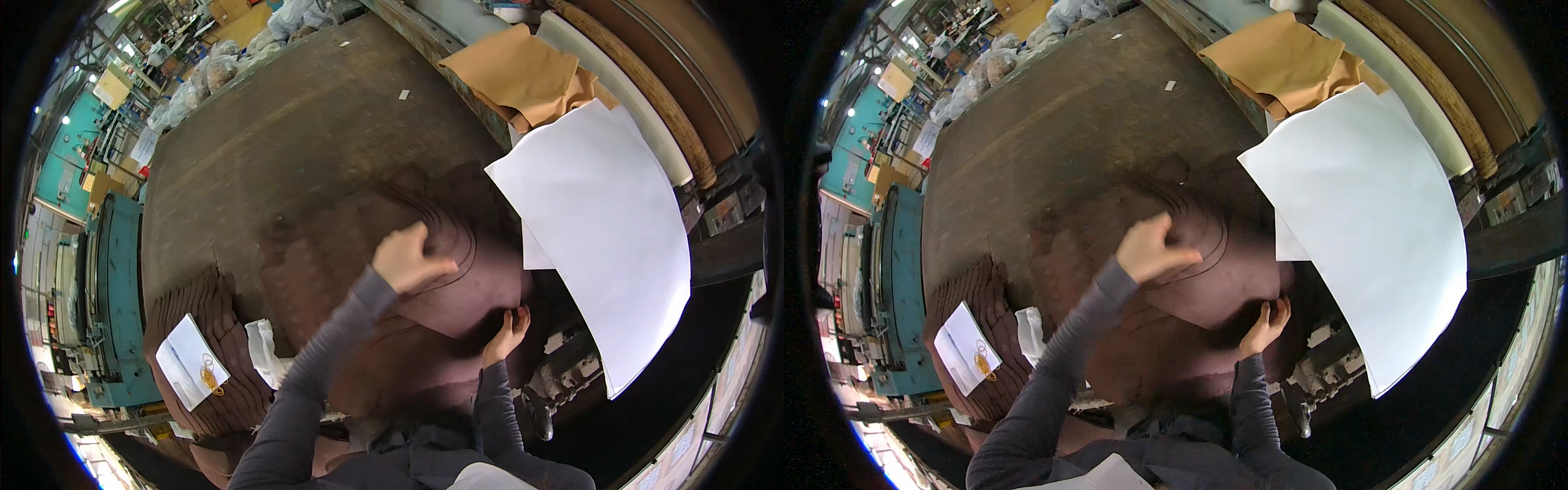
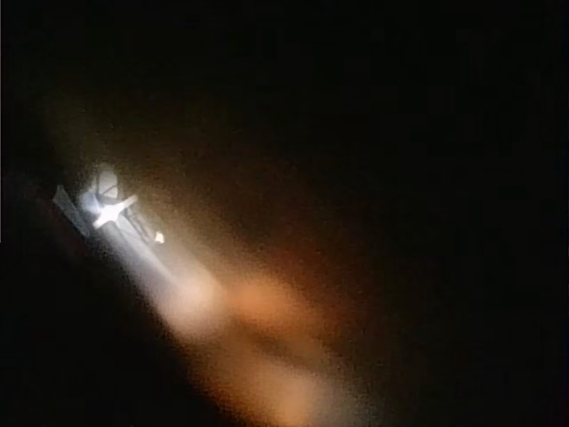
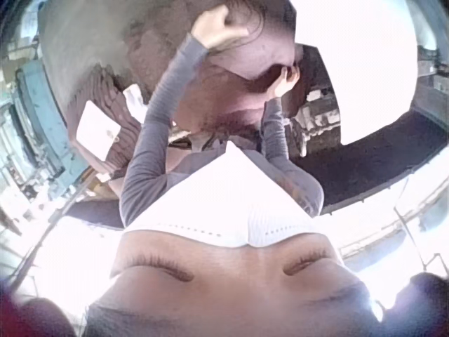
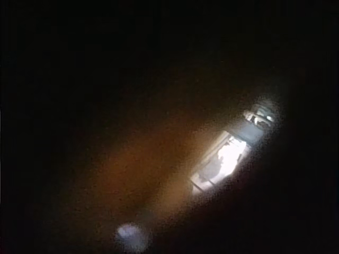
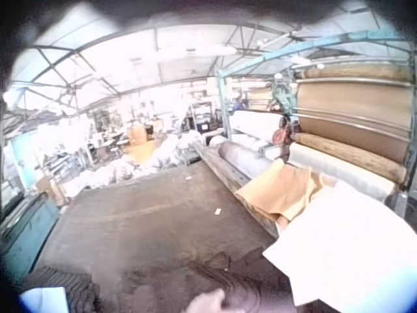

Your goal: The person repeatedly picks up stacks of brown fabric pieces from a work table, wraps a yellow rubber band around each stack, and places the bundled stack back on the table. The process is repeated for multiple stacks.

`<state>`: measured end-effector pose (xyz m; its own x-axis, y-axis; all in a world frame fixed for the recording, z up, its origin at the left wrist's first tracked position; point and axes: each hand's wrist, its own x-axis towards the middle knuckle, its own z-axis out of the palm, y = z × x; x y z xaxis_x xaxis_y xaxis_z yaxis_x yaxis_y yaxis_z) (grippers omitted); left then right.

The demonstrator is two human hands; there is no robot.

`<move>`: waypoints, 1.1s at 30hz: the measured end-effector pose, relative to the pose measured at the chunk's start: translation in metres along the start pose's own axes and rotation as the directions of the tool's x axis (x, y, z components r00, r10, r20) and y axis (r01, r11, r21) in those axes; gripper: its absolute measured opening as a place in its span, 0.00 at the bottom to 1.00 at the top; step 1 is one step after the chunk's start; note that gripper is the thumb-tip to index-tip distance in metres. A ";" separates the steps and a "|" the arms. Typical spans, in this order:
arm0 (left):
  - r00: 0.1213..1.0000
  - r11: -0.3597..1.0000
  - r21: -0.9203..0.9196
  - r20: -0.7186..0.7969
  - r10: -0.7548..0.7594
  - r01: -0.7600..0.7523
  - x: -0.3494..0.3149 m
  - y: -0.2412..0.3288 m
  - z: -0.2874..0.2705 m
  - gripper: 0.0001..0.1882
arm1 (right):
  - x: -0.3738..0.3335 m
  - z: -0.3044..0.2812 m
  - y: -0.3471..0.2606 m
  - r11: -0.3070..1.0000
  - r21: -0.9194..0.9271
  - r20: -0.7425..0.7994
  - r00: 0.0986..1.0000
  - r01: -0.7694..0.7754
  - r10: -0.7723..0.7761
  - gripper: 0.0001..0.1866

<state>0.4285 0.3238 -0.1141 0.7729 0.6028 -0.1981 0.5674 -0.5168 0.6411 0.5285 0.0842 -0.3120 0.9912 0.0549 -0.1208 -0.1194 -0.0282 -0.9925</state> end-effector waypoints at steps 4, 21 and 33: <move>0.994 0.995 0.092 -0.105 -0.023 0.033 -0.073 0.026 0.104 0.31 | 0.005 -0.006 0.006 0.998 -0.036 0.061 0.997 0.048 -0.046 0.21; 0.746 -0.072 -0.975 0.206 -0.633 0.208 -0.261 -0.019 0.179 0.14 | -0.131 -0.077 -0.035 0.544 0.071 0.799 0.374 -0.836 0.470 0.33; 0.885 -0.614 -0.698 -0.063 -0.461 -0.369 -0.307 -0.079 0.174 0.29 | -0.179 -0.058 -0.126 0.964 0.166 0.945 0.247 0.207 -0.215 0.37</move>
<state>0.1961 0.0733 -0.2330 0.4047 0.8099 -0.4245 -0.8316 0.5190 0.1975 0.3693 0.0202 -0.1643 0.2162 0.9625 0.1636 0.0802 0.1495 -0.9855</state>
